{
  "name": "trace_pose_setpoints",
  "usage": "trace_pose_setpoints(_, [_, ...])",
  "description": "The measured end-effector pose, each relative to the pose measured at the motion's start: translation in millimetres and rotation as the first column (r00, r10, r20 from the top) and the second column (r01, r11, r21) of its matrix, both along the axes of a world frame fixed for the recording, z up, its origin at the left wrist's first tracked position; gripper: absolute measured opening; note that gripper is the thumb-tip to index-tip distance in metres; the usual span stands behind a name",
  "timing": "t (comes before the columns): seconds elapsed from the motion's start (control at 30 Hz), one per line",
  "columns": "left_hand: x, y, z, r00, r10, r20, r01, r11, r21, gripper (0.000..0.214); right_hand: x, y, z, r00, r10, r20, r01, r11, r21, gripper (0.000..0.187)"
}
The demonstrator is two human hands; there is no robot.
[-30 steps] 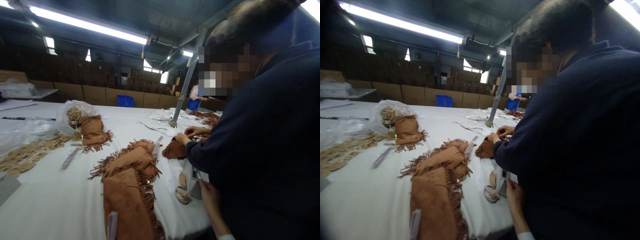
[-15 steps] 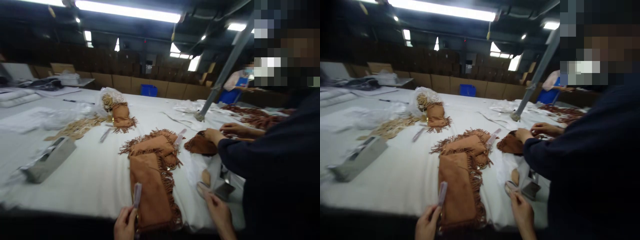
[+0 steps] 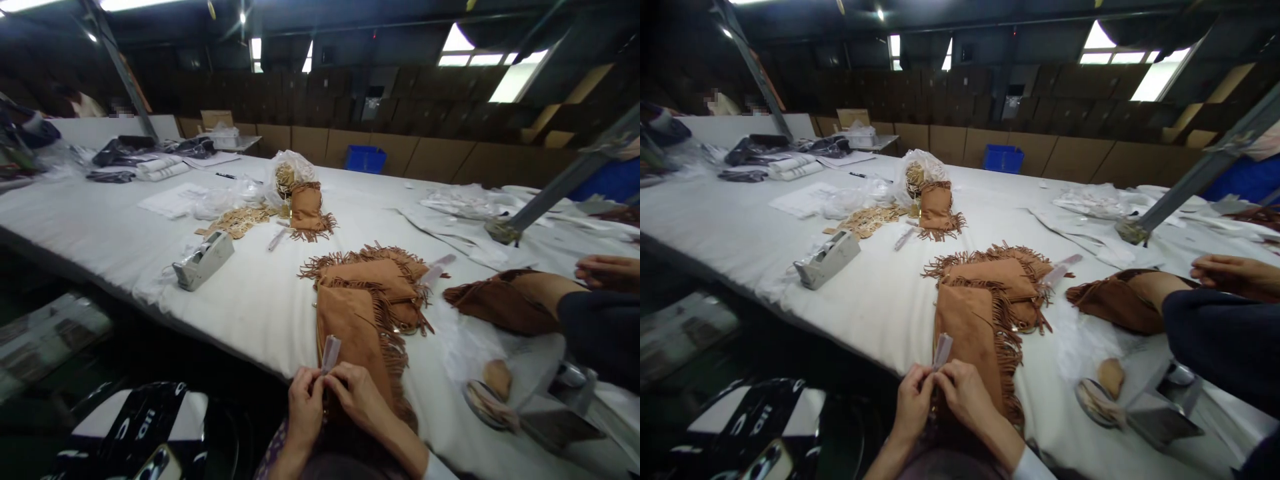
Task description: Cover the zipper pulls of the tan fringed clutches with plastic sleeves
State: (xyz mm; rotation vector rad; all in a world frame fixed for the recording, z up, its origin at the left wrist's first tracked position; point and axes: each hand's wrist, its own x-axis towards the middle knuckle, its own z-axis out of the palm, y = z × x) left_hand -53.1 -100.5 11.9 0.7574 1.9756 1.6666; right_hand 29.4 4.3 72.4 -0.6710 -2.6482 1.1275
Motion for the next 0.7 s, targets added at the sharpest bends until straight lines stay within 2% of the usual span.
trace_pose_setpoints(0.13, [-1,-1,0.2,1.000,-0.001,-0.029,0.001,1.000,-0.003,0.021,-6,2,-5.4,0.998,-0.044,0.051,0.043,0.999,0.026,0.032])
trace_pose_setpoints(0.37, [-5,-1,-0.8,0.998,-0.060,-0.011,0.060,0.998,0.002,0.022,-11,-5,-4.9,0.982,-0.184,0.052,0.188,0.978,-0.091,0.033])
trace_pose_setpoints(0.47, [-6,-1,0.5,0.998,-0.065,0.010,0.065,0.998,0.001,0.022,-12,-6,-5.4,0.972,-0.236,0.013,0.236,0.966,-0.107,0.026])
trace_pose_setpoints(0.6, [-9,-4,5.0,0.993,-0.110,0.047,0.109,0.994,0.027,0.023,-12,-3,-4.3,0.979,-0.204,-0.027,0.200,0.973,-0.120,0.019])
trace_pose_setpoints(0.7, [-16,-8,7.4,0.970,-0.210,0.122,0.201,0.976,0.085,0.027,-13,1,-2.9,0.988,-0.148,-0.046,0.141,0.981,-0.133,0.025])
